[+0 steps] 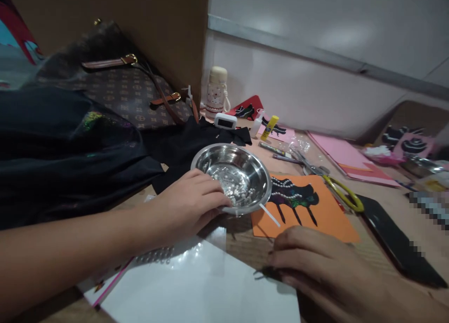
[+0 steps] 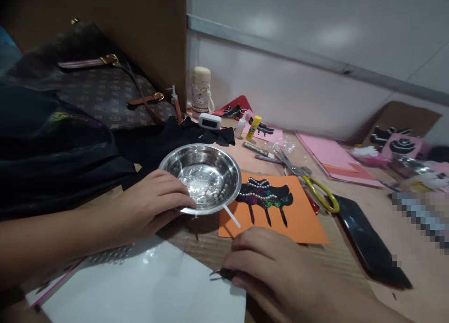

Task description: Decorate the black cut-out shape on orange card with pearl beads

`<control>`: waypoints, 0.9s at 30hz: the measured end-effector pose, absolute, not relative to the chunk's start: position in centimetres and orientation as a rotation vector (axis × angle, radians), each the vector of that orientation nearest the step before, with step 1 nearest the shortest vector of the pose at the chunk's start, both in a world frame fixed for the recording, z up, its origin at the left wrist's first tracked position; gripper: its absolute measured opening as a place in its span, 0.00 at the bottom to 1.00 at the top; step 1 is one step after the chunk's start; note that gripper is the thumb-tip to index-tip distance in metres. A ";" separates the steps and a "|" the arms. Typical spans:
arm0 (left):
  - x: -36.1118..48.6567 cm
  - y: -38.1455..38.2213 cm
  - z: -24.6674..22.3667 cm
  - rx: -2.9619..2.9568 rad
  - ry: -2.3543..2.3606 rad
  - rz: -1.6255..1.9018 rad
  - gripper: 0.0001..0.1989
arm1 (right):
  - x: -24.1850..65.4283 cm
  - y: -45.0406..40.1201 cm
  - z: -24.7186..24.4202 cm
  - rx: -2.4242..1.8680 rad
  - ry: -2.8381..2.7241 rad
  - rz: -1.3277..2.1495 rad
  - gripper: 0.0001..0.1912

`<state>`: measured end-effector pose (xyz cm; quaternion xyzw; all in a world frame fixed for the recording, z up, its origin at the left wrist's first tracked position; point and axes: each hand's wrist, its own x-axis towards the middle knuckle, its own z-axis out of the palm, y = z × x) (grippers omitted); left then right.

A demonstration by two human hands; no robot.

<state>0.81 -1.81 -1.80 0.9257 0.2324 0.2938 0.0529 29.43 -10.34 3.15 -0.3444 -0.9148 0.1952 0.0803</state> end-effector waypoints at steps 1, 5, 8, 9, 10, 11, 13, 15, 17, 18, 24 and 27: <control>0.8 -1.8 -1.8 2.814 0.704 0.903 0.10 | 30.1 -10.3 3.3 -1.048 -2.715 0.508 0.13; 1.0 -2.0 -1.8 2.817 0.672 0.989 0.11 | 34.2 -8.0 4.7 -1.316 -2.443 0.031 0.10; 1.2 -1.9 -2.0 2.817 0.628 1.050 0.11 | 38.3 -5.5 5.2 -1.936 -2.214 -0.082 0.14; 1.2 -1.8 -2.1 2.821 0.616 1.063 0.11 | 39.6 -4.8 5.1 -2.030 -2.159 -0.099 0.17; 1.2 -1.7 -2.2 2.827 0.630 1.044 0.12 | 40.8 -4.2 4.7 -2.076 -2.128 -0.109 0.19; 1.2 -1.7 -2.3 2.843 0.633 1.013 0.12 | 41.8 -3.8 4.2 -2.106 -2.100 -0.118 0.19; 1.1 -1.6 -2.5 2.857 0.635 1.007 0.12 | 43.3 -3.1 2.8 -2.113 -2.079 -0.106 0.19; 1.1 -1.6 -2.7 2.846 0.650 1.030 0.13 | 44.0 -2.5 1.4 -2.095 -2.078 -0.084 0.19; 1.1 -1.6 -2.8 2.840 0.694 1.016 0.14 | 44.4 -1.9 0.1 -2.062 -2.085 -0.074 0.20; 1.1 -1.5 -2.9 2.852 0.699 1.001 0.14 | 44.5 -1.6 -0.3 -2.043 -2.088 -0.070 0.21; 0.9 -1.3 -2.9 2.904 0.662 0.923 0.15 | 45.1 -0.9 -0.9 -1.945 -2.124 0.031 0.23; 1.0 -1.4 -3.0 2.861 0.681 0.905 0.14 | 45.4 -1.3 -0.8 -1.883 -2.154 0.067 0.27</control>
